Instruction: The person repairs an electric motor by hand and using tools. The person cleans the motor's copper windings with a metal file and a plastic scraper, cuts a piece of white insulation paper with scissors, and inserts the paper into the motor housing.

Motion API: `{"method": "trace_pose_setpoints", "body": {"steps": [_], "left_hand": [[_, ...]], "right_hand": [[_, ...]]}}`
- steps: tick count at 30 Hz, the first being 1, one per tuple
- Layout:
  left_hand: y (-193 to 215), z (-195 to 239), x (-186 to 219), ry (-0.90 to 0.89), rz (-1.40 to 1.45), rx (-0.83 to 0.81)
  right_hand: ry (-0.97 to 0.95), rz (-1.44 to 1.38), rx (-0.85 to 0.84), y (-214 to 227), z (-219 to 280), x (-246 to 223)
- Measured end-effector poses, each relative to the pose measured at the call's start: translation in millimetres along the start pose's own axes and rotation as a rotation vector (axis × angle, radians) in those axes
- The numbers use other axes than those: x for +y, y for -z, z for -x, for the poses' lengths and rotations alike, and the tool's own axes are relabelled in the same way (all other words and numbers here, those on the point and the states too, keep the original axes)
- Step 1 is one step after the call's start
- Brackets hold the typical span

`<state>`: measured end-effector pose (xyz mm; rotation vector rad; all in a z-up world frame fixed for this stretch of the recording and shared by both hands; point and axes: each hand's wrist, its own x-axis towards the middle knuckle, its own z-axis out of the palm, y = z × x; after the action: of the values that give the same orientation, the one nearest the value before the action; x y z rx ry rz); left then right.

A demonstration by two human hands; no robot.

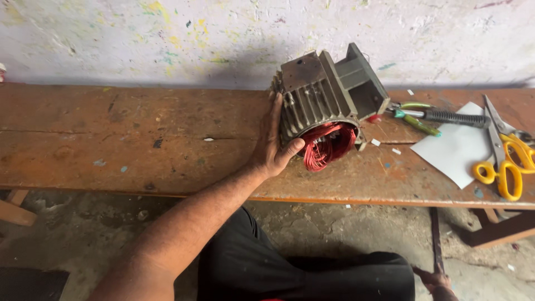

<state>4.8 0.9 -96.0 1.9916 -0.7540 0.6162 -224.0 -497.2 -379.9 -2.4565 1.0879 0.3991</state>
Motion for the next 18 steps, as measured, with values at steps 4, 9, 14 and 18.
{"method": "trace_pose_setpoints", "body": {"steps": [4, 9, 14, 18], "left_hand": [[-1, -3, 3, 0.001, 0.011, -0.001], [2, -3, 5, 0.000, 0.029, -0.018], [-1, 2, 3, -0.025, 0.046, 0.002], [-2, -2, 6, -0.032, 0.055, 0.008]], "right_hand": [[0.009, -0.030, 0.021, -15, 2, -9], [-0.010, -0.075, 0.117, -23, 30, 0], [0.002, -0.008, 0.185, 11, 24, 8], [0.021, 0.046, 0.028, 21, 9, 1]]}}
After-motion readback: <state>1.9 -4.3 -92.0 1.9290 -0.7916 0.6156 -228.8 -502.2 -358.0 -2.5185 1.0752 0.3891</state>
